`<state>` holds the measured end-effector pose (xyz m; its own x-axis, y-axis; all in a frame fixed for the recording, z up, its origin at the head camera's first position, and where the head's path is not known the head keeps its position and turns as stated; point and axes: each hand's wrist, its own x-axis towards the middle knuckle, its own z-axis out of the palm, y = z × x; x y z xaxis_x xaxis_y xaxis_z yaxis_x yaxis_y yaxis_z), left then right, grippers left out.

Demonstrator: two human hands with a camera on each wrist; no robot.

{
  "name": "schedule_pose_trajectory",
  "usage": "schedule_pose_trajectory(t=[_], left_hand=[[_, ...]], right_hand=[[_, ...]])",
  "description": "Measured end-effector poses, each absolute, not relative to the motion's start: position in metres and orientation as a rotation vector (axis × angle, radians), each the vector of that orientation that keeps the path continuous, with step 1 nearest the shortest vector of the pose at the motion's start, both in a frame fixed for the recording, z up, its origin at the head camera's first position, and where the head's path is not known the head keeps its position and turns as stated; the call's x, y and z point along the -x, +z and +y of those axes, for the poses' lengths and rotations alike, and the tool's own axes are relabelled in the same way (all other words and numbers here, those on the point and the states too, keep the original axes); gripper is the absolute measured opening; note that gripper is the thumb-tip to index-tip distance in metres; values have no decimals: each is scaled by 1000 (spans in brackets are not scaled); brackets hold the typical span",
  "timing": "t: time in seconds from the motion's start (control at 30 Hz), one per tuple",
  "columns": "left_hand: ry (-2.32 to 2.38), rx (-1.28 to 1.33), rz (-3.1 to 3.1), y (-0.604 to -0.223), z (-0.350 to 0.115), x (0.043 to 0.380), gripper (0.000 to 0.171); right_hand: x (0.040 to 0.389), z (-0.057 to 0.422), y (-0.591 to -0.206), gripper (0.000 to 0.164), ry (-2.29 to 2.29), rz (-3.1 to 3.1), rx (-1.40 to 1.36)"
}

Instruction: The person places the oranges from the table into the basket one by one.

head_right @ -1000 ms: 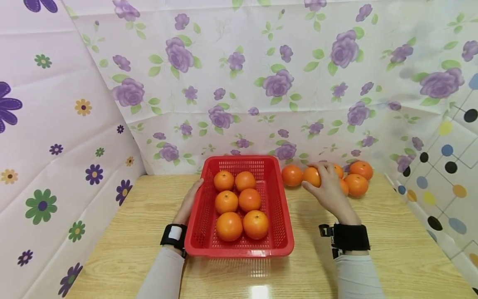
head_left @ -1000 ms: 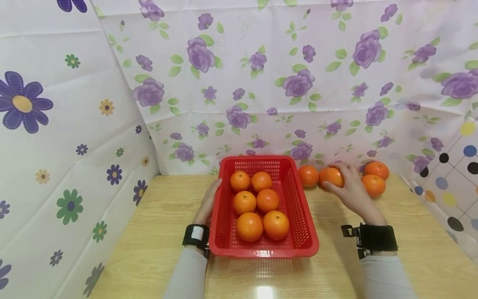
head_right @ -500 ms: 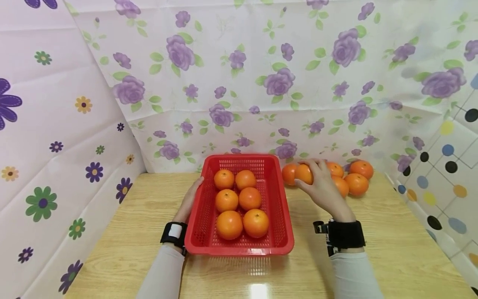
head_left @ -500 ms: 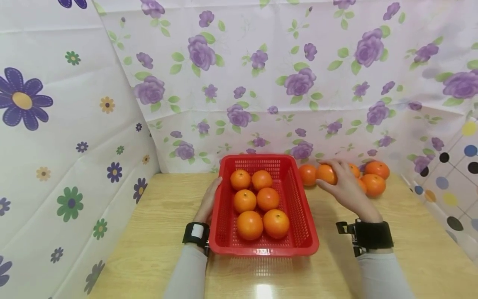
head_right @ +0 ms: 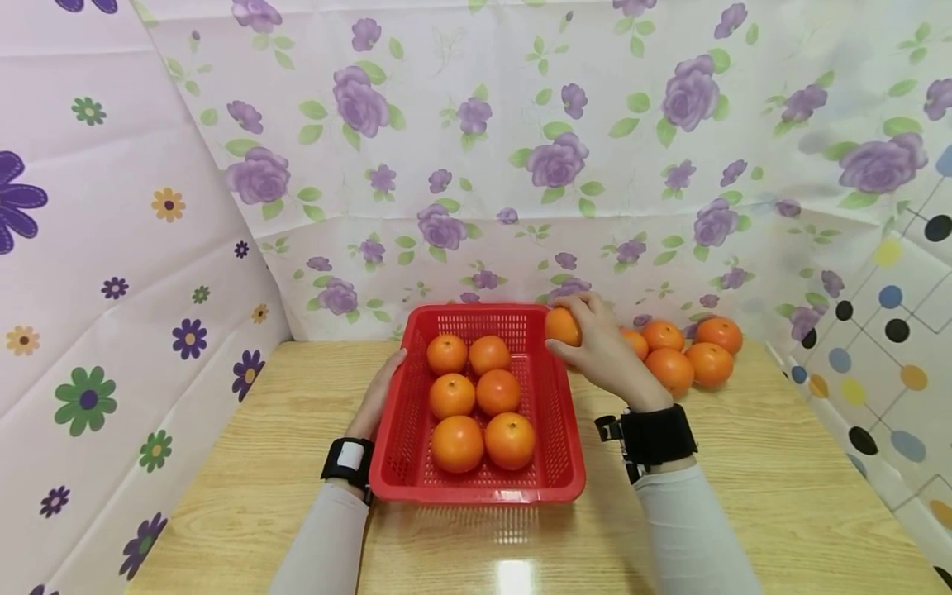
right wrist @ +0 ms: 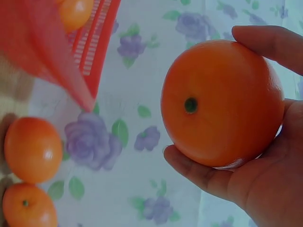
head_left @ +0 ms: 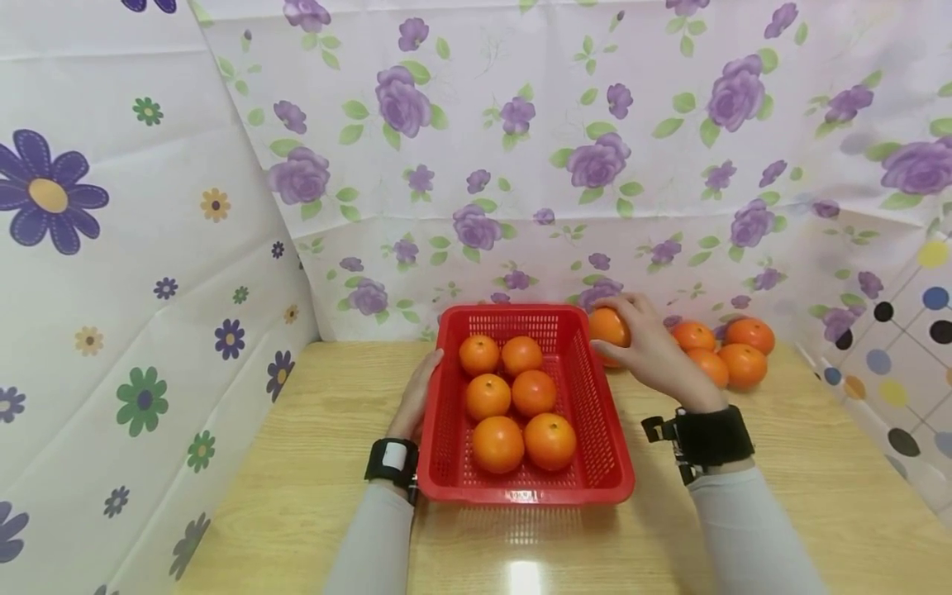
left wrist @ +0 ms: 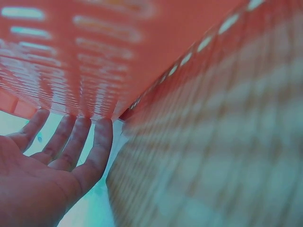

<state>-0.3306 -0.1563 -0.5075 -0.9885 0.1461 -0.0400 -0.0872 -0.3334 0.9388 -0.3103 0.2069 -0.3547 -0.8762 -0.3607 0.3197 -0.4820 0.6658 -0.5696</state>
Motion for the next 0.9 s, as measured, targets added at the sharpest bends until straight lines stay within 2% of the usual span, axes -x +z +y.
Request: schedule_pose_trajectory(t=[0.57,0.9], left_hand=[[2467,-98,1717,-508,-154,330,61],[2478,-48,1712,-508,-154,331,63]], right_hand=[[336,128,-357,48,935,-2832,-943],[348,108,-368,47,930,-2911,-965]])
